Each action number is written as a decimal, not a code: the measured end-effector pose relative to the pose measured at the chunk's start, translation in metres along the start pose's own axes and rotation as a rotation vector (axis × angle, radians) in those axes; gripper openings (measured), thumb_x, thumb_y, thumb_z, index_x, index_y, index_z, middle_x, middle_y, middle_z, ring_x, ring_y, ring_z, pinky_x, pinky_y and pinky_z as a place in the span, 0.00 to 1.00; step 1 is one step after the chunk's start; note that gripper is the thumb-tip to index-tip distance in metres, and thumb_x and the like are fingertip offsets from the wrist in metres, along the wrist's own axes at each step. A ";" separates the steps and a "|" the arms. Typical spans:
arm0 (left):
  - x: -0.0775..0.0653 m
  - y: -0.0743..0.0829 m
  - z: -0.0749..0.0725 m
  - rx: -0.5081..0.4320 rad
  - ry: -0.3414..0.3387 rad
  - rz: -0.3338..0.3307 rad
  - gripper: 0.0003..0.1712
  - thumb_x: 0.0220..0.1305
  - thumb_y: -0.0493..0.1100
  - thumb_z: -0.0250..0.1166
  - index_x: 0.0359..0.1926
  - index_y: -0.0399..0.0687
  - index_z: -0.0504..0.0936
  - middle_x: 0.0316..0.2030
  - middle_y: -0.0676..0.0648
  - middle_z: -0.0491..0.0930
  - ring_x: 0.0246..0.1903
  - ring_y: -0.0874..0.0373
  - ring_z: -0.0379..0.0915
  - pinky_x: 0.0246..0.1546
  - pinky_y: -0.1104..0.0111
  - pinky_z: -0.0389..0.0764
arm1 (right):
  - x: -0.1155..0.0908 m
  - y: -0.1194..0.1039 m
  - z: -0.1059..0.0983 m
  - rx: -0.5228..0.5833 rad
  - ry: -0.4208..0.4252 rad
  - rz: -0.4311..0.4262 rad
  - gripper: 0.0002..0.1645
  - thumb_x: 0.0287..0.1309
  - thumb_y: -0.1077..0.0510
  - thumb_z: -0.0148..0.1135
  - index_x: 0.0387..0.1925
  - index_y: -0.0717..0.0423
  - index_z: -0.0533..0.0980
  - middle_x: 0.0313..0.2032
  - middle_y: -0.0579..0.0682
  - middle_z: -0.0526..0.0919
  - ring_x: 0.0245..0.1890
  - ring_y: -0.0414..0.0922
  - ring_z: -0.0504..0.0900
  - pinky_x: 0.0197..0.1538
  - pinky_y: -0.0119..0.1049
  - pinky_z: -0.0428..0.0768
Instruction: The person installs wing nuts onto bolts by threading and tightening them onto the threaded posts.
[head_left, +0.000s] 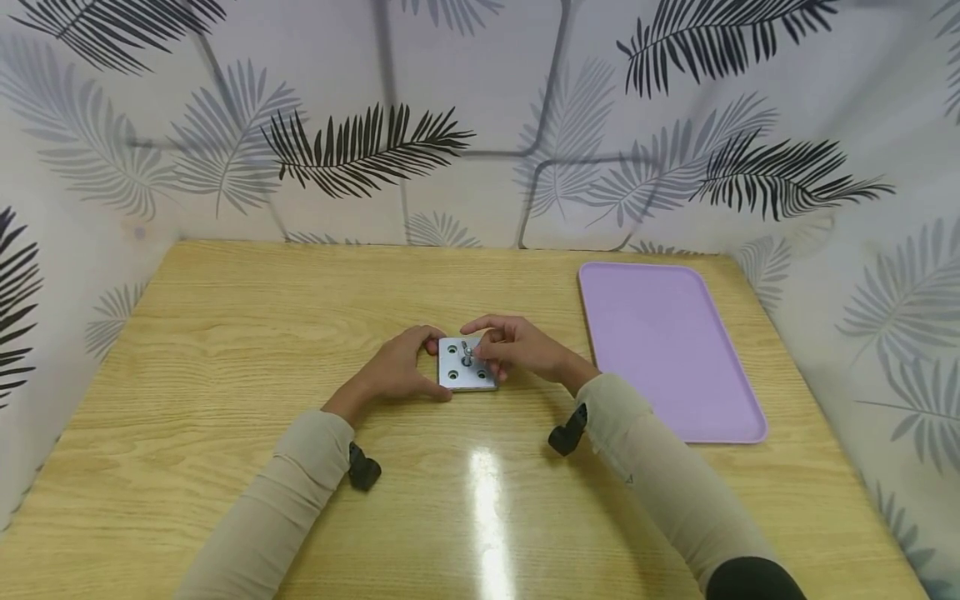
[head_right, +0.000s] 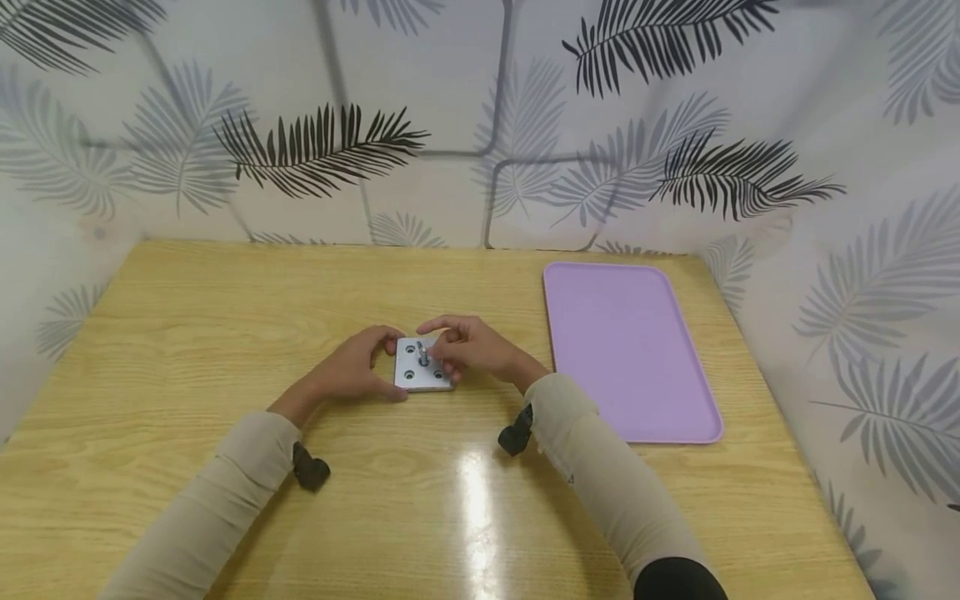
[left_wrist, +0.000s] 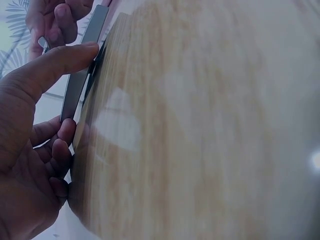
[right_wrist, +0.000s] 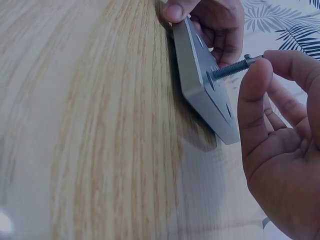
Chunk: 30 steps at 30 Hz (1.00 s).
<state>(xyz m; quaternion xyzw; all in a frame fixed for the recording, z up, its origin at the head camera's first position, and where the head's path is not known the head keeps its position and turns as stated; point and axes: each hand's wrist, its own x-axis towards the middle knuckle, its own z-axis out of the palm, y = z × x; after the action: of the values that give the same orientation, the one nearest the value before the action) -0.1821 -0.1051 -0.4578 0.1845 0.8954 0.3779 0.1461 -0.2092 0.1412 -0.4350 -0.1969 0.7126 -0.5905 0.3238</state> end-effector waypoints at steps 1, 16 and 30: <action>0.000 0.000 0.000 0.000 0.000 0.000 0.47 0.42 0.52 0.83 0.62 0.47 0.71 0.48 0.47 0.73 0.49 0.53 0.68 0.57 0.59 0.68 | 0.000 0.000 0.000 0.001 -0.004 -0.001 0.26 0.70 0.65 0.55 0.67 0.62 0.68 0.30 0.47 0.80 0.21 0.38 0.74 0.27 0.30 0.76; 0.001 0.000 0.001 -0.008 -0.004 -0.008 0.47 0.42 0.52 0.83 0.62 0.47 0.71 0.49 0.48 0.73 0.50 0.53 0.68 0.58 0.59 0.68 | 0.004 -0.002 0.001 -0.006 -0.027 -0.023 0.19 0.69 0.65 0.55 0.59 0.67 0.73 0.29 0.49 0.80 0.24 0.39 0.76 0.31 0.32 0.79; 0.001 0.000 -0.001 -0.002 -0.001 0.002 0.47 0.42 0.52 0.83 0.62 0.46 0.71 0.49 0.47 0.73 0.50 0.53 0.68 0.58 0.58 0.68 | 0.008 -0.002 0.001 -0.024 0.072 0.012 0.15 0.72 0.62 0.53 0.50 0.71 0.76 0.29 0.47 0.79 0.29 0.39 0.77 0.35 0.30 0.80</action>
<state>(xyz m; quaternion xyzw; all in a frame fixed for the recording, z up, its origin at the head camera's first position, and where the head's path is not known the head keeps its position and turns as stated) -0.1832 -0.1052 -0.4571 0.1856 0.8948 0.3788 0.1463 -0.2142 0.1347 -0.4350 -0.1751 0.7320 -0.5865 0.2992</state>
